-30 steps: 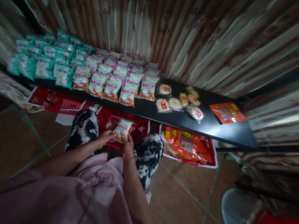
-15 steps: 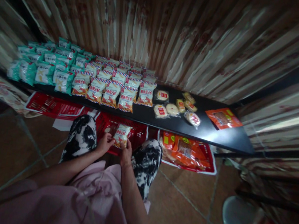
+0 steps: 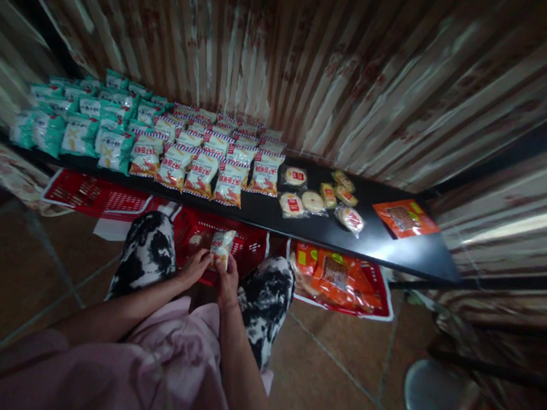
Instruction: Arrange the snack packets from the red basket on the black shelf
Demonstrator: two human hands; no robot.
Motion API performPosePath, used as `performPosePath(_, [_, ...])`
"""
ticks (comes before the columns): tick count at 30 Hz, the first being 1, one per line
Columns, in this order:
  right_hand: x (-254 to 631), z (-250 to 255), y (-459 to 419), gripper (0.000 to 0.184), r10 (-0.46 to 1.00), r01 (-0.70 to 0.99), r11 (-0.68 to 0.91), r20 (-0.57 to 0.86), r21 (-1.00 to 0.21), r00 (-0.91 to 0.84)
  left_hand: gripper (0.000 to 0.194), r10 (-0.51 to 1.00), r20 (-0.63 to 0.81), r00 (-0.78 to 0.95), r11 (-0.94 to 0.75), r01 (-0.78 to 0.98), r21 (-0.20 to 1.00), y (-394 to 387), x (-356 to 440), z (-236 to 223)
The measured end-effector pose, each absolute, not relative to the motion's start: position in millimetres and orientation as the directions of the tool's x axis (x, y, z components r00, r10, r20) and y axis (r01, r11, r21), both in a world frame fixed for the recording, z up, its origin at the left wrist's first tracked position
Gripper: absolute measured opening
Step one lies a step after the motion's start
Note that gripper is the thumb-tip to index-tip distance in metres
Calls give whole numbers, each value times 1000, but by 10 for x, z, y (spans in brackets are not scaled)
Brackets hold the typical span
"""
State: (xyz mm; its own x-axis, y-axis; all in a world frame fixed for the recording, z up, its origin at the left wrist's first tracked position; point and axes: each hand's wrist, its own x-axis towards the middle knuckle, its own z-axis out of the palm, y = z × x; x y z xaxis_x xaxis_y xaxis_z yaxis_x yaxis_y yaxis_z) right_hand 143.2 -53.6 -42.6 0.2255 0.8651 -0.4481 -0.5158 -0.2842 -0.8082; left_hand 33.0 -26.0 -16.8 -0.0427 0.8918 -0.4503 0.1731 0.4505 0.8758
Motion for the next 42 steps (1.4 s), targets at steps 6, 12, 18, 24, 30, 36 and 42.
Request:
performPosePath(6, [1412,-374,-563,61,884,-439,-289,-413,-851,220,34,857,-515,11,515,6,857,-261,387,-154])
performPosePath(12, [1400,-342,-602,58,928,-130,-239,-265,-962,261,47,777,-629,39,629,-114,769,-228,360,-200])
performPosePath(18, [1350,-317,-649,64,959,69,-170,-149,-983,241,50,793,-606,69,607,-186,773,-193,334,-198])
performPosePath(24, [1327,-250,-688,65,956,68,-169,-147,-983,255,57,817,-569,100,573,-257,778,-183,308,-205])
performPosePath(30, [1355,-234,-671,42,978,184,-61,-22,-981,208,52,827,-549,120,559,-277,781,-183,242,-270])
performPosePath(36, [1354,-201,-676,32,987,208,-6,27,-978,160,54,818,-566,104,568,-297,767,-196,165,-312])
performPosePath(42, [1344,-138,-700,22,991,236,21,51,-972,121,53,781,-619,80,608,-324,725,-161,160,-339])
